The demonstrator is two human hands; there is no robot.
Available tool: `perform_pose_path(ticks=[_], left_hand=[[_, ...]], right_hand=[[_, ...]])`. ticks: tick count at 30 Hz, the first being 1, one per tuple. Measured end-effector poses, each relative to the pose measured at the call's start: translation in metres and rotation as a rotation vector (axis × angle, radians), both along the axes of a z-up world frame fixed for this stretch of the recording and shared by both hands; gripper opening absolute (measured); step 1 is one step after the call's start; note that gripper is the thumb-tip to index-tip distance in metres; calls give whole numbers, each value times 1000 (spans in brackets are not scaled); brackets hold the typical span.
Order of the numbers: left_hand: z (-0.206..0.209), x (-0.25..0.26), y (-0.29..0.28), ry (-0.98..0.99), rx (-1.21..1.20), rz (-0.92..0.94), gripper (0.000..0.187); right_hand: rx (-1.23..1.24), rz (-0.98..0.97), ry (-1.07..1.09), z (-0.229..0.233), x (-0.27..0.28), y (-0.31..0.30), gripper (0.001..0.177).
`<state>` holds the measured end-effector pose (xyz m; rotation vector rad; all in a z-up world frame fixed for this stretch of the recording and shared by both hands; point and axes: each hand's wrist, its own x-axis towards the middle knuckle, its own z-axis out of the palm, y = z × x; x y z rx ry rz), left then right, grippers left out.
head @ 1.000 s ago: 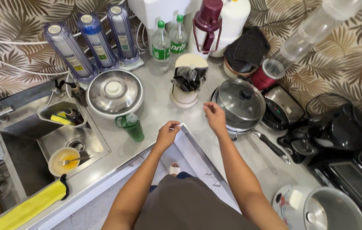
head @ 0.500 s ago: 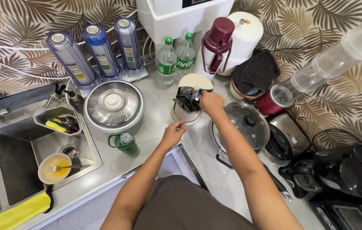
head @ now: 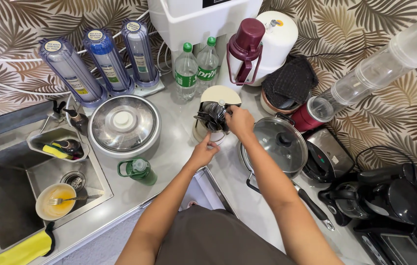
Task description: The person is setting a dining table with spoons, forks, and a mug.
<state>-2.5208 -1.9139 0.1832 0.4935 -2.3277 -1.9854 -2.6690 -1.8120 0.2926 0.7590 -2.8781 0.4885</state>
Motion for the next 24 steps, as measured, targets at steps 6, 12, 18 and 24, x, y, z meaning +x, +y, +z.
perform_pose_path(ticks=[6,12,18,24], left_hand=[[29,7,5,5,28,34,82],[-5,5,5,389,-123,489,24],[166,21,-1,902,-579,378,46],[80,4,10,486,-94,206,22]], right_hand=[[-489,-39,-321,-43,-17,20,19],[-716,169,-159,25,18,43,12],[-766,210,-285,105,68,42,8],[-938,345,-550,84,63,30,8]])
